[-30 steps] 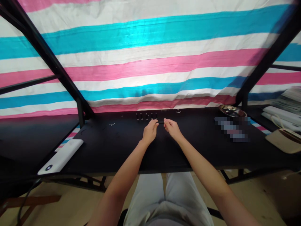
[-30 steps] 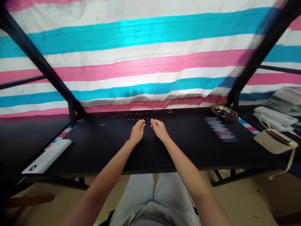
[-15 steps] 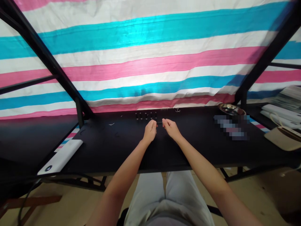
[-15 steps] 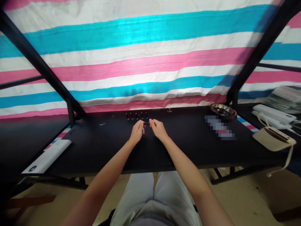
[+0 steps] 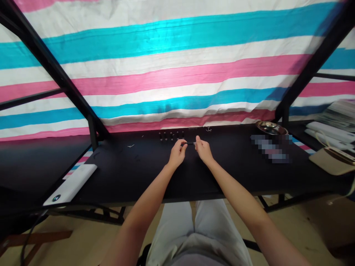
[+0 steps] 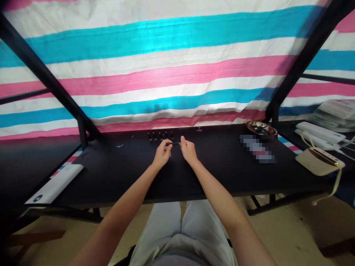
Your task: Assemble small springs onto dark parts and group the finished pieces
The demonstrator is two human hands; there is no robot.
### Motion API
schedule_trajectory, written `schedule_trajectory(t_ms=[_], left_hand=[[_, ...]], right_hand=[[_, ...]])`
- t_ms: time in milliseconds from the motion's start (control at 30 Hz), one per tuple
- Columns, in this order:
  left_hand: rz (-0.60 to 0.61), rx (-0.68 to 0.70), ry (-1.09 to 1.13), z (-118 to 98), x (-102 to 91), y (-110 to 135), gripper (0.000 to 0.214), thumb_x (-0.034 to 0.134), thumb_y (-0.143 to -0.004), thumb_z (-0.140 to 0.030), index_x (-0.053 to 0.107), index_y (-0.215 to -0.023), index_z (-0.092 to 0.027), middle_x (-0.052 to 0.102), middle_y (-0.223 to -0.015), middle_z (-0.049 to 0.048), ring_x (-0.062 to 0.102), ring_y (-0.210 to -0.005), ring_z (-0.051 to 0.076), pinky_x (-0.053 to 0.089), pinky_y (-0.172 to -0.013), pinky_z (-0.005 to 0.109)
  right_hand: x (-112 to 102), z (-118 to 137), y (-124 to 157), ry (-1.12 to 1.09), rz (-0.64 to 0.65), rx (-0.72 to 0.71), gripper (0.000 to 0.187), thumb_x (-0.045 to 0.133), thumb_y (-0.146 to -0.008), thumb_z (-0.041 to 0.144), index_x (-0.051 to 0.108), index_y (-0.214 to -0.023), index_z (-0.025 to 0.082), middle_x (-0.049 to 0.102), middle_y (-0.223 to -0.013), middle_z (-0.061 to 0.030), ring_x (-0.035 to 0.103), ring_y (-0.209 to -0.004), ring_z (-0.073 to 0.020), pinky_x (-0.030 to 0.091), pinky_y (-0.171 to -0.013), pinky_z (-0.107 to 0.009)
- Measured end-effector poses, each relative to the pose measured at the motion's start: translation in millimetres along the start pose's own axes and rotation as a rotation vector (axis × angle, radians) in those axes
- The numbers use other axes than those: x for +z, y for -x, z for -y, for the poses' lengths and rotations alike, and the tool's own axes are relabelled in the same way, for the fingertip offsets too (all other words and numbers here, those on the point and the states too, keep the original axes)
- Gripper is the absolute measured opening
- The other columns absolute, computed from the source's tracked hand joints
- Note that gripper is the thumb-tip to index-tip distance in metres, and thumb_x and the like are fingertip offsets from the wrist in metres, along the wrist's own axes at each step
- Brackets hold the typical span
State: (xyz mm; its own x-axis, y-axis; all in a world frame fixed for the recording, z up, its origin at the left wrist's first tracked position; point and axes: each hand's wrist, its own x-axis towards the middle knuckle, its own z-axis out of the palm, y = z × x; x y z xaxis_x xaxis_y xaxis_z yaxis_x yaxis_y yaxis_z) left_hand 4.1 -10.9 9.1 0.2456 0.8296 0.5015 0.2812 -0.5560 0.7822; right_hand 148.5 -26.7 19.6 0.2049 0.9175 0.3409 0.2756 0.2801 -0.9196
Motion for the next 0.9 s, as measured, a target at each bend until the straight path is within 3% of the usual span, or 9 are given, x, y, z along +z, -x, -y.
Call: schedule_trajectory(t_ms=[167, 433, 900], left_hand=[[0.032, 0.079, -0.078, 0.3, 1.3, 1.6, 0.018, 0.043, -0.087, -0.028, 0.051, -0.1, -0.019, 0.053, -0.089, 0.0017, 0.046, -0.051, 0.004, 0.041, -0.052, 0.018], [0.004, 0.131, -0.136, 0.0, 0.1, 2.0, 0.019, 0.042, -0.088, -0.026, 0.053, -0.101, -0.019, 0.055, -0.088, 0.002, 0.048, -0.055, 0.006, 0.043, -0.057, 0.02], [0.01, 0.166, -0.152, -1.8, -3.1, 0.6, 0.02, 0.043, -0.088, -0.031, 0.055, -0.097, -0.018, 0.057, -0.086, 0.0028, 0.05, -0.059, 0.008, 0.043, -0.06, 0.022]], right_hand=[[1.8, -6.4, -3.0, -0.016, -0.022, 0.062, 0.059, 0.033, -0.081, 0.064, 0.036, -0.042, 0.02, 0.036, -0.039, 0.0024, 0.035, -0.04, -0.0093, 0.03, -0.046, -0.024], [2.2, -1.9, -0.4, 0.008, -0.056, -0.022, 0.057, 0.035, -0.082, 0.061, 0.037, -0.043, 0.02, 0.038, -0.041, 0.0018, 0.036, -0.041, -0.0098, 0.031, -0.047, -0.024], [-0.5, 2.2, 0.8, 0.027, -0.059, -0.04, 0.056, 0.036, -0.083, 0.059, 0.038, -0.043, 0.02, 0.039, -0.041, 0.0016, 0.036, -0.042, -0.0098, 0.031, -0.047, -0.024]])
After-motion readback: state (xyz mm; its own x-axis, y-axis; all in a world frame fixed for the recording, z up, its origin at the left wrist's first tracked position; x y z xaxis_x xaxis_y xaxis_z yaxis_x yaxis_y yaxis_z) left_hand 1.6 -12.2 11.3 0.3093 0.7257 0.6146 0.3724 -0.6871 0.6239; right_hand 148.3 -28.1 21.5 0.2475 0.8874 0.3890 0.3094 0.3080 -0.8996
